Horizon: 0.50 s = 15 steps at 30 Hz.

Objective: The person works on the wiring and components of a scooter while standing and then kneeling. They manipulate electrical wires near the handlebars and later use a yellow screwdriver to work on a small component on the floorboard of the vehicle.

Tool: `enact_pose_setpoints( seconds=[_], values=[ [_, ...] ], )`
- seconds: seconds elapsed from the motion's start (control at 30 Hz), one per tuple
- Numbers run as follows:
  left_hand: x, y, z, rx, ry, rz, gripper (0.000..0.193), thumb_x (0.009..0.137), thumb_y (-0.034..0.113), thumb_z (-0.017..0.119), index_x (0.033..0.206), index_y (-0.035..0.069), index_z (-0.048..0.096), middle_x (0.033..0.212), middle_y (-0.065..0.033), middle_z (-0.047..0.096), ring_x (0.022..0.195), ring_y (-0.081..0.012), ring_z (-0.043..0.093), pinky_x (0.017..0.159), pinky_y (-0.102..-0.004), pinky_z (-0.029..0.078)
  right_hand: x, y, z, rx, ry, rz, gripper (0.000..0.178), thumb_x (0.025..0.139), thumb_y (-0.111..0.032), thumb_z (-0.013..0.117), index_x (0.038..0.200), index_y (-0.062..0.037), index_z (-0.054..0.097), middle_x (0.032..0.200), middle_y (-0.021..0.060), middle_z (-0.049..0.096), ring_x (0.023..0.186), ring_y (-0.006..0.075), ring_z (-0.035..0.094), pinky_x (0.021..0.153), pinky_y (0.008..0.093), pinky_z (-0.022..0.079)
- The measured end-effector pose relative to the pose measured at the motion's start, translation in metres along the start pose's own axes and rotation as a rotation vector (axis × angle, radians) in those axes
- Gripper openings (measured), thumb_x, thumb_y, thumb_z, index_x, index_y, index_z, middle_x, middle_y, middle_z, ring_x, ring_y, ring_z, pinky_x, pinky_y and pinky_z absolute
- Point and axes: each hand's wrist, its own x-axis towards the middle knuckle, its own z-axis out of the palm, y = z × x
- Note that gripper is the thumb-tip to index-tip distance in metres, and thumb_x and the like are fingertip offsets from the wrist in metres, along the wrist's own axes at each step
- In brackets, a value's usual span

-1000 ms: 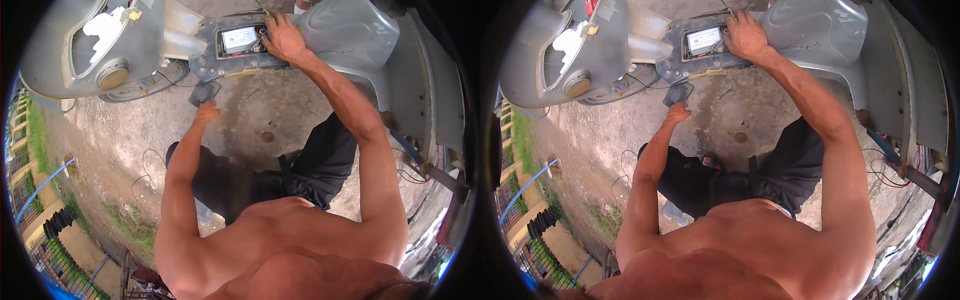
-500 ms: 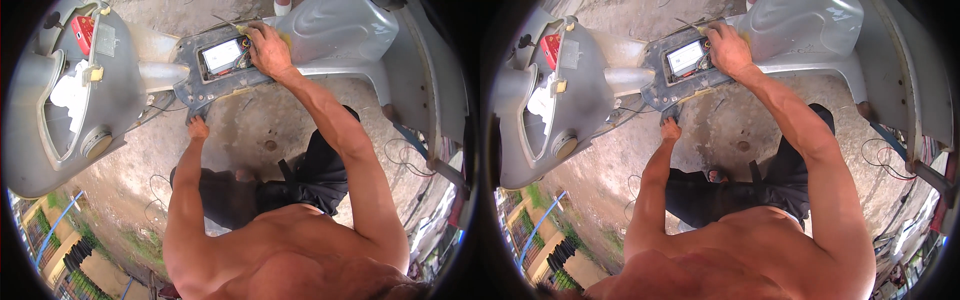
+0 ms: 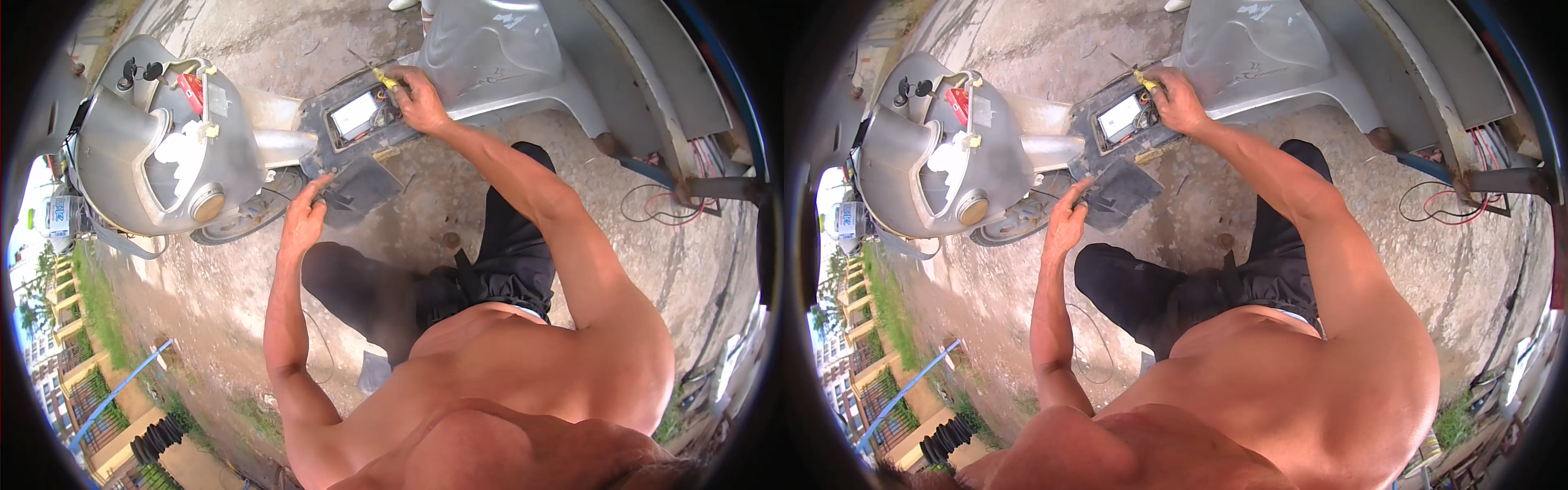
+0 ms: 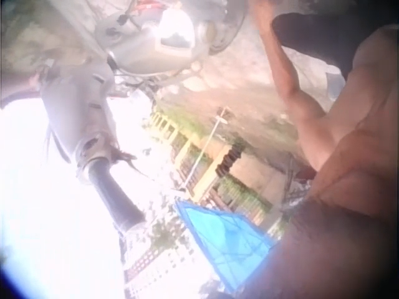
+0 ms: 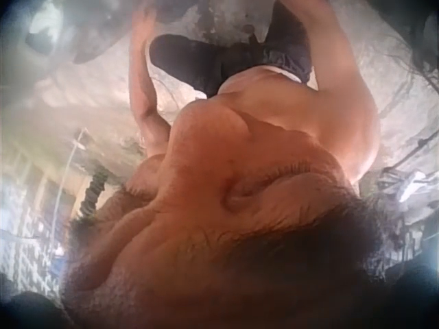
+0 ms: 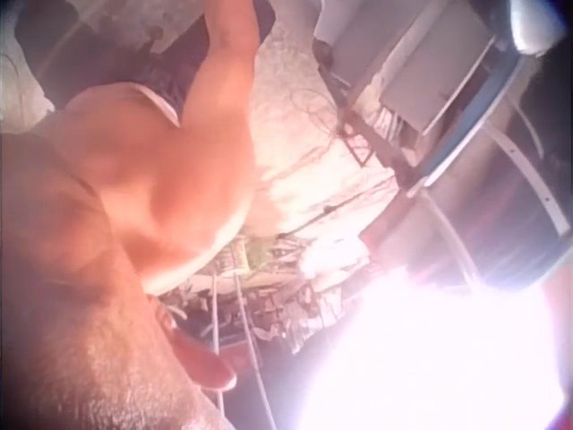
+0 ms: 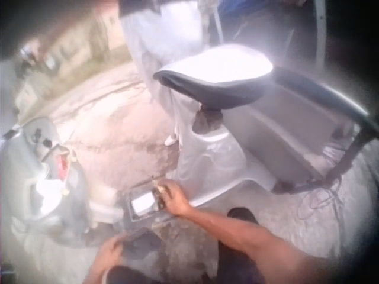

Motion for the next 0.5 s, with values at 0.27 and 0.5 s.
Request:
enact_pose_setpoints(
  seconds=[0.27, 0.5],
  values=[
    [0.159, 0.000, 0.000, -0.119, -0.070, -0.180, 0.053, 0.083, 0.006, 0.050, 0.132, 0.007, 0.068, 0.130, -0.0201, 0.068, 0.119, -0.0274, 0.066, 0.104, -0.0332, 0.047, -0.025, -0.023, -0.010, 0.369, 0.116, 0.413, 0.036, 0.096, -0.008, 0.058, 0.131, -0.0001, 0.058, 0.119, 0.0163, 0.069, 0.102, 0.0254, 0.069, 0.093, 0.0379, 0.055],
    [0.219, -0.025, 0.030, 0.451, 0.256, 0.010, 0.037, 0.086, 0.020, 0.060, 0.120, 0.015, 0.076, 0.119, -0.0186, 0.068, 0.114, -0.0407, 0.061, 0.103, -0.0476, 0.048, -0.024, -0.028, -0.010, 0.265, 0.075, 0.392, 0.052, 0.083, -0.020, 0.080, 0.127, 0.0003, 0.061, 0.110, 0.0144, 0.072, 0.096, 0.0222, 0.070, 0.090, 0.0358, 0.056]
  ],
)
